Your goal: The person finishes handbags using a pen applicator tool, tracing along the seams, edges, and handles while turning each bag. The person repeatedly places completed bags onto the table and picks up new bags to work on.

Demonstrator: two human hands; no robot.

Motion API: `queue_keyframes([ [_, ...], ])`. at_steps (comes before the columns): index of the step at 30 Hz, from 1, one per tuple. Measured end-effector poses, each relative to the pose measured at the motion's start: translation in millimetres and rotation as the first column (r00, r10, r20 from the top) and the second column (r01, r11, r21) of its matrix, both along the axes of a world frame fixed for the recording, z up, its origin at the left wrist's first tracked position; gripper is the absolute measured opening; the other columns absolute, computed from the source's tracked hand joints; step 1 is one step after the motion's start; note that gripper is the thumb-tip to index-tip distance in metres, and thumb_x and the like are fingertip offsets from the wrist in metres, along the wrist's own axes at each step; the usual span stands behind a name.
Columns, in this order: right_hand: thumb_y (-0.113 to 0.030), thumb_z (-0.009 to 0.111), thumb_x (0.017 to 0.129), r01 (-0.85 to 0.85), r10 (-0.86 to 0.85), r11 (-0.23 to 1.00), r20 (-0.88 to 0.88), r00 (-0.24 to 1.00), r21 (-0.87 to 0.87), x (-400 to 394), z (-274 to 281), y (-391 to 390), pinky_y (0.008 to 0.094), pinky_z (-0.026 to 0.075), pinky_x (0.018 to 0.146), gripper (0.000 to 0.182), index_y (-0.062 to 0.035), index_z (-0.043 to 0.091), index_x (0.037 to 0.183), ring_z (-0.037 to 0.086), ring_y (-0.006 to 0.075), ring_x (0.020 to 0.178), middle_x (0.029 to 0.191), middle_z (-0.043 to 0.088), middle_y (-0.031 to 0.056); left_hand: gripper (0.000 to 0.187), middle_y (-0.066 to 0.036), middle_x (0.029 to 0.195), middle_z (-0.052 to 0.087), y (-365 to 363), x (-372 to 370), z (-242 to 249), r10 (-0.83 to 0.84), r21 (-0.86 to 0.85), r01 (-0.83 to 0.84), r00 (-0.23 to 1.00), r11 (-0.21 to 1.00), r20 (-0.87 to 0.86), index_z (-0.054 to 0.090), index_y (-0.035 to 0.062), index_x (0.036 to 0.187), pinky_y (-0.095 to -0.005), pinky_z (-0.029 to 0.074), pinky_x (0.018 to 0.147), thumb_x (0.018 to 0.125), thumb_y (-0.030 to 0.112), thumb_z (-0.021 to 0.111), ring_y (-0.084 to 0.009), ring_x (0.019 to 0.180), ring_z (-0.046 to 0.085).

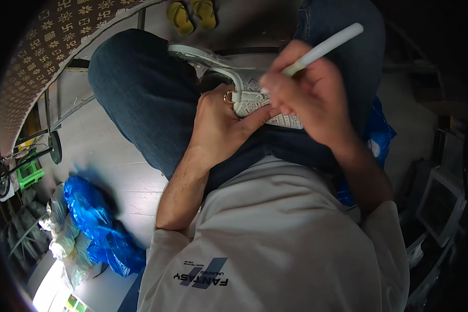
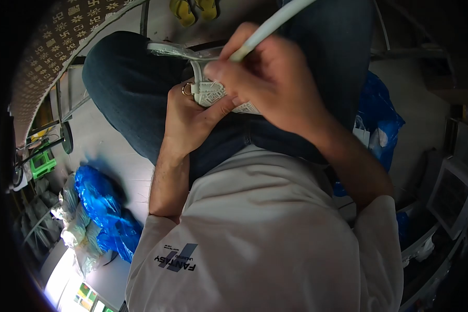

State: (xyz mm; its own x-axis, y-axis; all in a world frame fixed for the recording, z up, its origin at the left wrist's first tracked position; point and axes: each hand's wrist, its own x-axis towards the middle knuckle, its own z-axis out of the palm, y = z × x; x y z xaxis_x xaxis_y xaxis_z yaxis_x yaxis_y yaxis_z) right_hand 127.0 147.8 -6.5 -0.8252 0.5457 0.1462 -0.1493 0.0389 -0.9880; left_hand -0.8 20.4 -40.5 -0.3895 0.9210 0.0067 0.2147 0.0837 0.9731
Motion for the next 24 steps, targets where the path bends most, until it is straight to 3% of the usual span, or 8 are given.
queue_keyframes([
  [3, -0.012, 0.067, 0.097, -0.028, 0.014, 0.965, -0.057, 0.998, -0.260, 12, 13, 13, 0.0166, 0.039, 0.048, 0.013, -0.0015, 0.059, 0.098, 0.052, 0.0026, 0.056, 0.068, 0.058, 0.0022, 0.023, -0.009, 0.088, 0.074, -3, -4, 10, -0.016, 0.111, 0.000, 0.990, 0.994, 0.144, 0.073, -0.0014, 0.096, -0.0297, 0.055, 0.071, 0.082, 0.014, 0.083, -0.0165, 0.079, 0.070],
  [6, -0.015, 0.062, 0.100, 0.132, -0.120, 0.989, -0.160, 0.980, 0.066, 21, 16, 16, 0.0176, 0.039, 0.048, 0.015, -0.0012, 0.058, 0.100, 0.051, 0.0029, 0.056, 0.069, 0.058, 0.0023, 0.019, -0.008, 0.091, 0.075, -5, -8, 13, -0.045, 0.209, -0.003, 0.974, 0.978, 0.221, 0.074, -0.0021, 0.097, -0.0277, 0.056, 0.074, 0.083, 0.009, 0.081, -0.0143, 0.082, 0.070],
  [14, -0.020, 0.053, 0.104, 0.230, -0.204, 0.966, -0.198, 0.959, 0.115, 46, 12, 39, 0.0180, 0.041, 0.048, 0.023, 0.0002, 0.060, 0.110, 0.050, 0.0047, 0.054, 0.069, 0.062, 0.0048, 0.016, -0.005, 0.086, 0.074, -11, -9, 15, 0.005, 0.226, -0.065, 0.967, 0.972, 0.256, 0.073, -0.0020, 0.094, -0.0262, 0.055, 0.075, 0.089, 0.012, 0.077, -0.0114, 0.080, 0.068],
  [16, -0.026, 0.046, 0.107, 0.286, -0.251, 0.944, -0.207, 0.945, 0.162, 47, 17, 34, 0.0222, 0.051, 0.062, 0.033, 0.0013, 0.057, 0.120, 0.064, 0.0114, 0.068, 0.087, 0.071, 0.0128, 0.019, -0.005, 0.088, 0.072, -26, -19, -4, 0.015, 0.329, -0.192, 0.882, 0.925, 0.471, 0.069, -0.0016, 0.094, -0.0278, 0.054, 0.081, 0.099, 0.016, 0.064, -0.0107, 0.085, 0.067],
  [18, -0.033, 0.047, 0.105, 0.325, -0.277, 0.915, -0.213, 0.937, 0.239, 47, 19, 35, 0.0283, 0.052, 0.076, 0.041, 0.0017, 0.053, 0.126, 0.065, 0.0175, 0.087, 0.104, 0.068, 0.0178, 0.054, -0.017, 0.125, 0.065, -42, -23, -9, 0.158, 0.367, -0.439, 0.790, 0.820, 0.593, 0.057, -0.0007, 0.131, -0.0415, 0.048, 0.102, 0.102, 0.044, 0.050, -0.0263, 0.117, 0.063],
  [19, -0.040, 0.049, 0.104, 0.362, -0.309, 0.883, -0.211, 0.927, 0.297, 47, 19, 34, 0.0344, 0.053, 0.090, 0.051, 0.0021, 0.048, 0.132, 0.067, 0.0236, 0.105, 0.120, 0.066, 0.0229, 0.044, -0.017, 0.116, 0.067, -51, -18, 1, 0.148, 0.332, -0.545, 0.658, 0.770, 0.738, 0.060, -0.0017, 0.117, -0.0398, 0.052, 0.095, 0.100, 0.038, 0.051, -0.0244, 0.108, 0.065],
  [20, -0.040, 0.049, 0.104, 0.366, -0.306, 0.878, -0.227, 0.925, 0.308, 47, 20, 32, 0.0344, 0.053, 0.090, 0.051, 0.0021, 0.048, 0.132, 0.067, 0.0236, 0.105, 0.120, 0.066, 0.0229, 0.071, -0.022, 0.125, 0.063, -57, -14, 21, 0.170, 0.218, -0.610, 0.514, 0.762, 0.841, 0.055, -0.0042, 0.130, -0.0461, 0.051, 0.099, 0.095, 0.058, 0.048, -0.0341, 0.113, 0.064],
  [24, -0.064, 0.056, 0.092, 0.201, -0.159, 0.958, -0.207, 0.965, 0.203, 41, 22, 4, 0.0469, 0.037, 0.113, 0.087, 0.0017, 0.033, 0.144, 0.044, 0.0328, 0.138, 0.148, 0.042, 0.0279, 0.079, -0.021, 0.128, 0.063, -70, -15, 10, -0.174, 0.299, -0.548, 0.269, 0.781, 0.947, 0.057, -0.0023, 0.133, -0.0464, 0.050, 0.101, 0.090, 0.064, 0.050, -0.0350, 0.114, 0.063],
])
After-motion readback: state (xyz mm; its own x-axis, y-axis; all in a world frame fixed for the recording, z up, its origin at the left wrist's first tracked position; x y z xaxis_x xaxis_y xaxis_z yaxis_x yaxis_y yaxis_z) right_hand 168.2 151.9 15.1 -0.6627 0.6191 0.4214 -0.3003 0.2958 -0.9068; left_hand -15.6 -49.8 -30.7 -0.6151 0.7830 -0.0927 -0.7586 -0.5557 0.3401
